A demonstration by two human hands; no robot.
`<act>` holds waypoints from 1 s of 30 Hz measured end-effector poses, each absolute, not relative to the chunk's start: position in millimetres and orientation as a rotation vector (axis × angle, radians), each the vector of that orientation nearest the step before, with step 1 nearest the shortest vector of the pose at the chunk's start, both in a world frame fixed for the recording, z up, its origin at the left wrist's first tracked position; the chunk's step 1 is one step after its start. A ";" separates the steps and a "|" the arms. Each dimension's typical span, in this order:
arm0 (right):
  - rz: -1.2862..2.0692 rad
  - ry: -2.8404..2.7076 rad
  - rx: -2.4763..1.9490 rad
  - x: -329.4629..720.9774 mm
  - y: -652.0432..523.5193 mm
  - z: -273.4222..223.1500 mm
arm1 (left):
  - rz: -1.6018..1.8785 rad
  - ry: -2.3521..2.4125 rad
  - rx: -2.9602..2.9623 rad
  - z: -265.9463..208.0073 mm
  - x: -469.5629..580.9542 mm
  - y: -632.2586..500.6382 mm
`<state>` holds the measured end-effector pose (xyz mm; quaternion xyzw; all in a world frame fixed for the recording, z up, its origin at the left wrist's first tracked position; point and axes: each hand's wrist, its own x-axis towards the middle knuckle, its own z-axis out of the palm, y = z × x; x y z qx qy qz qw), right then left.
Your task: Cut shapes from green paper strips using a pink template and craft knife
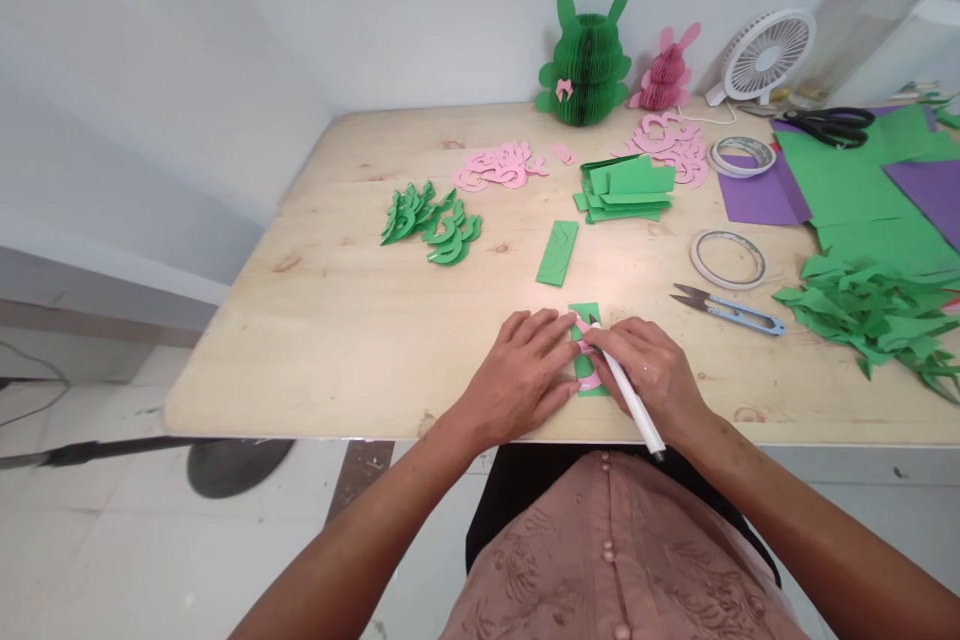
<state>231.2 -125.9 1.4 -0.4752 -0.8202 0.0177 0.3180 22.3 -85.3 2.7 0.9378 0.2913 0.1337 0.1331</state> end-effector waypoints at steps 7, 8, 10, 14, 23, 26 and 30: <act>0.024 -2.171 -1.264 231.7 -125.9 -0.7 | 0.402 0.841 2.736 2.6 22.9 -85.6; 0.023 -2.171 -1.266 231.6 -126.0 -0.8 | 0.402 0.841 2.740 2.6 23.0 -85.7; 0.024 -2.174 -1.266 231.2 -126.2 -0.6 | 0.392 0.841 2.747 2.6 23.0 -86.1; 0.029 -2.172 -1.263 230.3 -126.5 0.7 | 0.377 0.841 2.752 3.3 23.1 -86.4; 0.016 -2.172 -1.270 229.7 -126.9 0.1 | 0.376 0.846 2.747 3.0 23.2 -86.2; 0.008 -2.179 -1.265 229.6 -127.1 0.6 | 0.366 0.852 2.748 2.6 23.3 -86.5; 0.000 -2.181 -1.262 229.7 -127.4 0.7 | 0.352 0.856 2.749 2.6 23.3 -86.9</act>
